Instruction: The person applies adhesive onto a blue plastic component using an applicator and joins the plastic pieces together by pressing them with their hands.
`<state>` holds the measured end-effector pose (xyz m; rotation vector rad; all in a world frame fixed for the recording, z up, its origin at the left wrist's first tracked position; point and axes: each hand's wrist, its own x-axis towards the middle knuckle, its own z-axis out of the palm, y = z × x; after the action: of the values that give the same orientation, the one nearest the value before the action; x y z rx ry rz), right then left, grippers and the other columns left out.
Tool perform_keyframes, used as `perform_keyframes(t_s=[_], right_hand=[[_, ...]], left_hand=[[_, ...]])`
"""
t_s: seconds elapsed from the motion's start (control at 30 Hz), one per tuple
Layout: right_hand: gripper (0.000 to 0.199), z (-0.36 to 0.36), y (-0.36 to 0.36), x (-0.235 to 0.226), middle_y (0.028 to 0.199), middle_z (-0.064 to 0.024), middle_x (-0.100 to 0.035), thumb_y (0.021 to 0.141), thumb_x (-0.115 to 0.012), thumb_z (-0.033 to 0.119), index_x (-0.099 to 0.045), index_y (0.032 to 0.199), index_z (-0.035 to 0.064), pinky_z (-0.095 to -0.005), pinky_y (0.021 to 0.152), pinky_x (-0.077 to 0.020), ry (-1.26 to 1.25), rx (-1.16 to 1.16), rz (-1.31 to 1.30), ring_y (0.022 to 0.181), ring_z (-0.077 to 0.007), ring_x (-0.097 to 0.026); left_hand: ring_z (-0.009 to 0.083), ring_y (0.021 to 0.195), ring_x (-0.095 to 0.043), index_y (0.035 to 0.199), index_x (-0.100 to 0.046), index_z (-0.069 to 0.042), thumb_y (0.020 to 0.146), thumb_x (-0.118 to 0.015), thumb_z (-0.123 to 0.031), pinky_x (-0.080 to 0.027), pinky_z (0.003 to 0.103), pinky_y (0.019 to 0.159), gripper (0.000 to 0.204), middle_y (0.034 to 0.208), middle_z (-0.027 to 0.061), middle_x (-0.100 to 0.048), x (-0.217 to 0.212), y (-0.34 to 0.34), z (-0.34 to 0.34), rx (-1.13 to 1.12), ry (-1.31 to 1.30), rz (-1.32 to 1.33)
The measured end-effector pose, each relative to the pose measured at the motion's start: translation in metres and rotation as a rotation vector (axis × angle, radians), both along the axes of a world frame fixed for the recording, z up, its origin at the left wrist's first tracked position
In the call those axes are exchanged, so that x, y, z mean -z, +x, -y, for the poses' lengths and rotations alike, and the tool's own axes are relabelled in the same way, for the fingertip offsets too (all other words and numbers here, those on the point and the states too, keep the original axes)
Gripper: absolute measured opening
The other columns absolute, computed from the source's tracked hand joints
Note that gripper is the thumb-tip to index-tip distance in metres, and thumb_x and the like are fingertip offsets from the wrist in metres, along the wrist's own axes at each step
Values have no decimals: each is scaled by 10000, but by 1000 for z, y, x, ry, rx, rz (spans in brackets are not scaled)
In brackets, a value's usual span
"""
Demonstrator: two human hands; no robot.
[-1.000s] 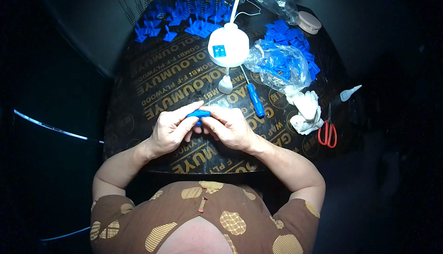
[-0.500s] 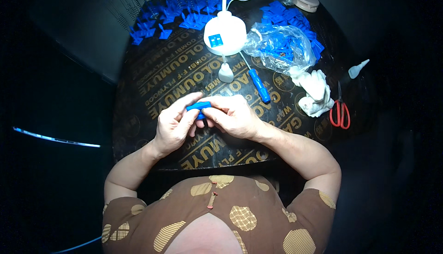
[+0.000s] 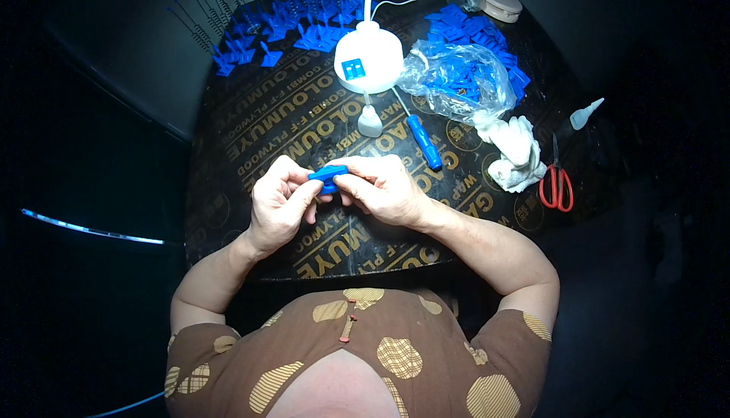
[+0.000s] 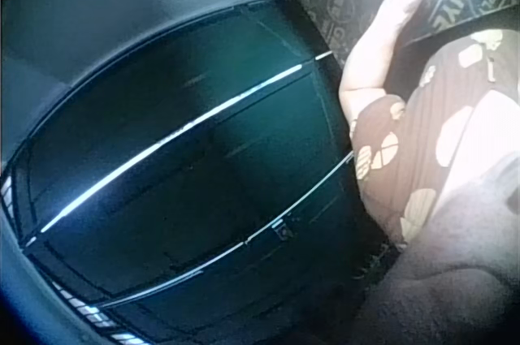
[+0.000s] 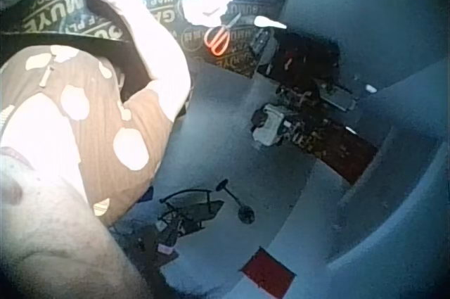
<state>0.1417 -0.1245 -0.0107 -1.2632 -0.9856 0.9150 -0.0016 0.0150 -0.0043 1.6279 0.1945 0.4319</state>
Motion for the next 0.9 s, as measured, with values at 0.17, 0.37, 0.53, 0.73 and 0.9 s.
perform_keyframes(t_s=[0.17, 0.37, 0.53, 0.73, 0.9], right_hand=[[257, 0, 3, 7, 706, -28, -619, 938, -520, 95, -615, 1166, 27, -171, 477, -397, 7, -18, 3, 568, -40, -522], [251, 0, 1, 2, 701, -13, -615, 939, -524, 103, -616, 1160, 26, -175, 481, -386, -22, -8, -28, 562, -35, -507], [250, -1, -3, -4, 731, -17, -617, 937, -528, 93, -610, 1152, -4, -192, 540, -420, 1, 5, -60, 628, -48, -533], [253, 1, 0, -3, 740, -17, -619, 939, -524, 92, -607, 1158, -2, -190, 550, -421, -2, 24, -47, 642, -46, -535], [259, 1, 0, -4, 721, -9, -611, 936, -531, 96, -610, 1166, 9, -185, 532, -402, -23, 5, -70, 626, -45, -529]], left_hand=[[52, 552, -570, 932, -483, -6, 917, -533, -11, -443, 152, 463, 52, 804, 129, -650, -1, -1, -2, 45, -4, -23], [58, 592, -600, 939, -488, -8, 911, -545, -7, -458, 156, 469, 63, 800, 120, -649, 1, 0, -1, 14, -34, -23], [47, 568, -575, 924, -507, 5, 895, -574, -17, -445, 169, 488, 76, 745, 89, -632, 0, 3, 4, -47, -102, 39], [46, 534, -553, 922, -507, 3, 895, -573, -16, -435, 170, 479, 74, 740, 92, -641, 1, 3, 1, 5, -122, -1], [66, 531, -579, 927, -470, -14, 910, -528, 14, -463, 167, 472, 67, 758, 137, -653, 3, 1, -4, 55, -81, -7]])
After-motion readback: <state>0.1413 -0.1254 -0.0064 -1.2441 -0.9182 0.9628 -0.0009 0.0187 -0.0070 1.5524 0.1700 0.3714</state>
